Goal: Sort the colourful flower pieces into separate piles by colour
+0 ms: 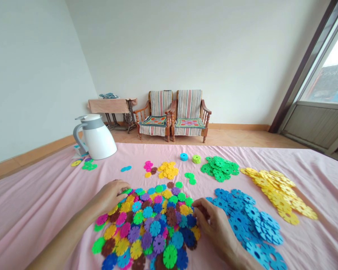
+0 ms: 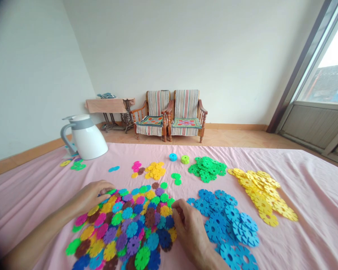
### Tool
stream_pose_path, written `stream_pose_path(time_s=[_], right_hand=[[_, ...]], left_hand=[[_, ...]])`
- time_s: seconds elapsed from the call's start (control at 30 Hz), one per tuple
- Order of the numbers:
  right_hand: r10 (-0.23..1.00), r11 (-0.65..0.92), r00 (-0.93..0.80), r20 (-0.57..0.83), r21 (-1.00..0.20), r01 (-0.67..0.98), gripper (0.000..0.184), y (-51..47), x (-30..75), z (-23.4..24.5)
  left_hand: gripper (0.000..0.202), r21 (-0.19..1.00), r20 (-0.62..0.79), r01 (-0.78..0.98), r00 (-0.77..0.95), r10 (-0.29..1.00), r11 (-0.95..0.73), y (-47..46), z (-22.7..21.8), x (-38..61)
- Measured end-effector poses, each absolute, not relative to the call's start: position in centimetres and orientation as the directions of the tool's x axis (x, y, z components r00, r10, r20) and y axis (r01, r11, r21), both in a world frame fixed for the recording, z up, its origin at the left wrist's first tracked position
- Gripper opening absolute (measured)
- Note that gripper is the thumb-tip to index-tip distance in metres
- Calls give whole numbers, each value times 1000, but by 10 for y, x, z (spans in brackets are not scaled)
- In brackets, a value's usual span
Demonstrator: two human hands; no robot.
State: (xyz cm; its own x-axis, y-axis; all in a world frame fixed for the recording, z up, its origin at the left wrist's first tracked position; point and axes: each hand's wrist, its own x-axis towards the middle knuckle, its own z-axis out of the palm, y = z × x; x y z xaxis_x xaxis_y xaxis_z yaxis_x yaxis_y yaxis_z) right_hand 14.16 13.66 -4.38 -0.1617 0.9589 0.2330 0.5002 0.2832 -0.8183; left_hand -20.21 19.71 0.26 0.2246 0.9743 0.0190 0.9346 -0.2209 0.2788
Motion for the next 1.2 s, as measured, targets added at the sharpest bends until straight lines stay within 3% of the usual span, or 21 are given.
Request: stream_pose_path(time_s=[0.4,0.87,1.2], right_hand=[[963,270,-157,220,-814,514,20,135,141,-41],[961,274,-171,217,-820,502,18,135,141,-41],[960,278,-172,220,-822,498,16,137,142,-45]], left_hand=[[29,437,-42,882,217,975,-177,209,-1,-217],[35,406,-12,892,224,974,-200,215,-7,-215],[24,304,30,931,204,978,-204,216,-5,-206]])
